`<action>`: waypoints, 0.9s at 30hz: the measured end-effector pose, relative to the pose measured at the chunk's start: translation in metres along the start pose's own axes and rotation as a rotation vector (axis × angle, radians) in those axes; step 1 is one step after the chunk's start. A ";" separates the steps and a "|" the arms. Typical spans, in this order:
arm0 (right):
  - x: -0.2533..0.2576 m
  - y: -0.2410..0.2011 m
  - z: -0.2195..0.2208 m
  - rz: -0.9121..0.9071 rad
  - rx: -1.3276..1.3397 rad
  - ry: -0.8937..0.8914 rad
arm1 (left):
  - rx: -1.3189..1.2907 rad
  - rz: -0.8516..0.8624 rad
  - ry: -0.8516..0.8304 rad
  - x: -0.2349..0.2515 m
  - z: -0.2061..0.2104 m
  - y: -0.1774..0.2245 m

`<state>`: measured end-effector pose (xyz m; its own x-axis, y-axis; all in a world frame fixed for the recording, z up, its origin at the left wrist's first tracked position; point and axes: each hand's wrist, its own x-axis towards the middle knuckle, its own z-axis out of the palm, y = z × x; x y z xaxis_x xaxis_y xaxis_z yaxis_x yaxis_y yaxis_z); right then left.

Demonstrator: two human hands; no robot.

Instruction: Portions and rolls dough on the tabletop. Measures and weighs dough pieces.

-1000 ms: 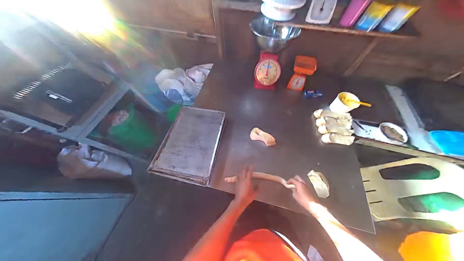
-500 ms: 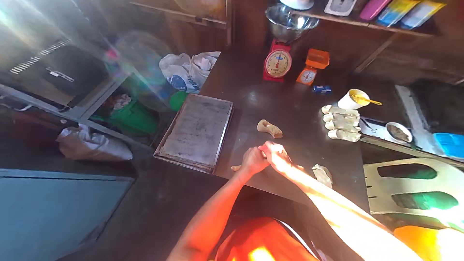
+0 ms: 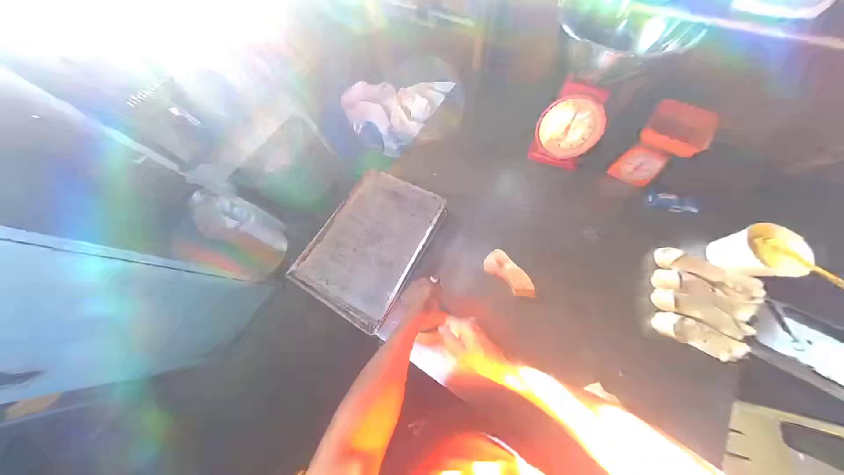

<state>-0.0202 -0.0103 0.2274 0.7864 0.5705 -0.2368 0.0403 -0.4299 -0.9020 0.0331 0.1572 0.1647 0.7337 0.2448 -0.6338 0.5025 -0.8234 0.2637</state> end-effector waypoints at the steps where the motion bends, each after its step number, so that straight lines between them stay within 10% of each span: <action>1: 0.018 -0.007 -0.022 -0.023 -0.005 0.093 | -0.069 0.014 0.037 0.008 -0.011 0.005; 5: 0.091 0.042 -0.068 0.063 -0.193 0.206 | -0.305 0.324 0.094 -0.011 -0.003 0.025; 10: 0.028 0.074 0.000 0.011 -0.027 0.367 | -0.151 0.531 -0.112 -0.018 0.016 0.015; 13: 0.009 0.049 -0.001 -0.068 -0.227 0.470 | -0.103 0.520 -0.248 -0.028 0.012 0.015; 16: 0.030 0.021 -0.020 0.025 -0.444 0.425 | -0.090 0.484 -0.040 -0.049 -0.010 0.038; 21: 0.055 0.012 -0.007 0.300 -0.162 0.338 | 0.296 0.416 0.056 -0.047 -0.018 0.028; 27: 0.019 -0.056 0.046 -0.096 -0.042 0.246 | -0.055 0.163 0.042 0.022 -0.042 -0.026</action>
<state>-0.0361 0.0565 0.2572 0.9037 0.4250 -0.0512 0.1437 -0.4138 -0.8989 0.0557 0.2055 0.1741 0.8255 0.1326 -0.5486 0.3989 -0.8247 0.4009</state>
